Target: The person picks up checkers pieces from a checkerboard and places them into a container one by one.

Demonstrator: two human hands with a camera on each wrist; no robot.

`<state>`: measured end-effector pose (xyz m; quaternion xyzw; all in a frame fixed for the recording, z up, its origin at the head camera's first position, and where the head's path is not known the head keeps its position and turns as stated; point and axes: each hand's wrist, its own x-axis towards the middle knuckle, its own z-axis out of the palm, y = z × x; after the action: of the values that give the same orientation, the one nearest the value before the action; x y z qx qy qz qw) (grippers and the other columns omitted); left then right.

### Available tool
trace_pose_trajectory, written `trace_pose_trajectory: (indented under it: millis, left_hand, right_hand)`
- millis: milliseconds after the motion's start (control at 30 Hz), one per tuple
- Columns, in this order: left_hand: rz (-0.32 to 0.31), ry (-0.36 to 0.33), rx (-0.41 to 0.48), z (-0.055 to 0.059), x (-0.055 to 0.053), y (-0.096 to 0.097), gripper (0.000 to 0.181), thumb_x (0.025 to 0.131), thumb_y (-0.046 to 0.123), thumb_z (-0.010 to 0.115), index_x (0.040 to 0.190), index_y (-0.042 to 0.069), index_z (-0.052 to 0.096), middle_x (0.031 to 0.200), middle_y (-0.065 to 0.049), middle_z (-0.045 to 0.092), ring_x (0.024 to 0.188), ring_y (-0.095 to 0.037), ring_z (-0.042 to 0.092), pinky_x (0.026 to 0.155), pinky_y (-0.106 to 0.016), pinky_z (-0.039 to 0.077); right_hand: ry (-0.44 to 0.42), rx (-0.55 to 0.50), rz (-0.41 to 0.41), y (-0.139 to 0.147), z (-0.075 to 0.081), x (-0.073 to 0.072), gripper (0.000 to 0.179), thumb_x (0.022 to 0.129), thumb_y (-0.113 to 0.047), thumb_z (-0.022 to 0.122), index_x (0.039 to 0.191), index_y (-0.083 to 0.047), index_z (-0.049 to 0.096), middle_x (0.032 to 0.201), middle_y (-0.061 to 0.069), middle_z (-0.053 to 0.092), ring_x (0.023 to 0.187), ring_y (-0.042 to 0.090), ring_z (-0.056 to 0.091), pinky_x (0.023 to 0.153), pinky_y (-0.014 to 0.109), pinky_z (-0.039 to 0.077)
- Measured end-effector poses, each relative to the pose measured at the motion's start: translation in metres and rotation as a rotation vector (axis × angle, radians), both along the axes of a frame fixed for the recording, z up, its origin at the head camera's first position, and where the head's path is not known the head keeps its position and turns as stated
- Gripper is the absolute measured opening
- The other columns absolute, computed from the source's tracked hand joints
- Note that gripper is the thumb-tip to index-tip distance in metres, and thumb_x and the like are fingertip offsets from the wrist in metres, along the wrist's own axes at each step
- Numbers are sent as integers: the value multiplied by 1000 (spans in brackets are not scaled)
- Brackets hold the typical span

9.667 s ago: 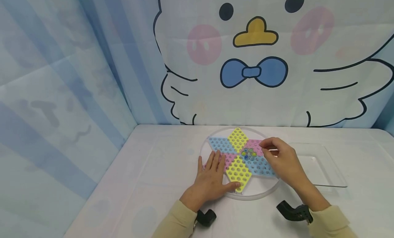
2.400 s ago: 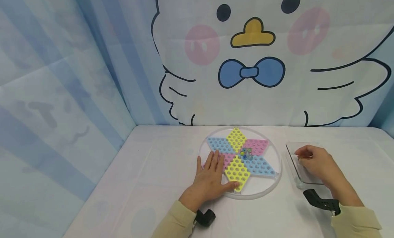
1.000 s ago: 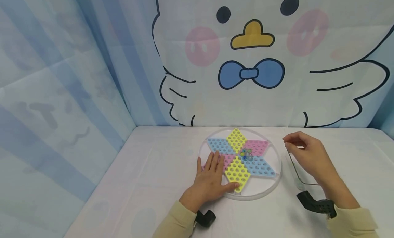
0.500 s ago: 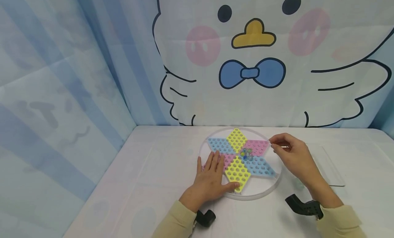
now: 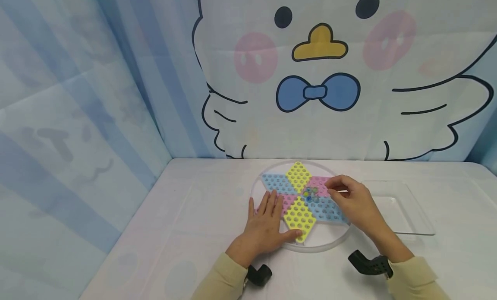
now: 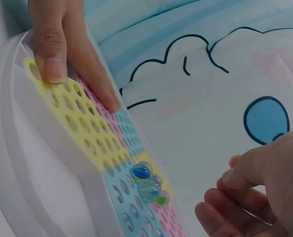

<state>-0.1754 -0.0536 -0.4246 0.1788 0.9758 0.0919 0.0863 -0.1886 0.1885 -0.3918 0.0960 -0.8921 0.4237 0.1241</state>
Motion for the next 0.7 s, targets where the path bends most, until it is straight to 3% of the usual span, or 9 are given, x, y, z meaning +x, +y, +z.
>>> trace_pose_trajectory:
  millis: [200, 533, 700]
  left_hand:
    - [-3, 15, 1, -1, 0, -2, 106, 87, 82, 37, 161, 12, 8, 169, -8, -2, 156, -25, -4, 121, -62, -4]
    - [-9, 22, 13, 0, 0, -3, 106, 87, 82, 36, 160, 11, 8, 169, -9, -1, 156, -25, -4, 121, -61, -3]
    - [-6, 4, 5, 0, -1, -2, 106, 86, 83, 36, 161, 13, 8, 169, -7, -2, 156, -24, -5, 122, -61, -4]
  right_hand:
    - [15, 3, 13, -8, -11, -5, 15, 96, -7, 61, 111, -4, 65, 108, 12, 69, 102, 23, 64, 80, 5, 45]
    - [-60, -28, 22, -15, -24, -11, 16, 95, -5, 61, 111, -3, 64, 110, 14, 68, 102, 24, 63, 80, 9, 47]
    - [-30, -6, 23, -18, -32, -12, 16, 93, -2, 63, 109, -3, 65, 107, 13, 68, 97, 20, 61, 80, 17, 49]
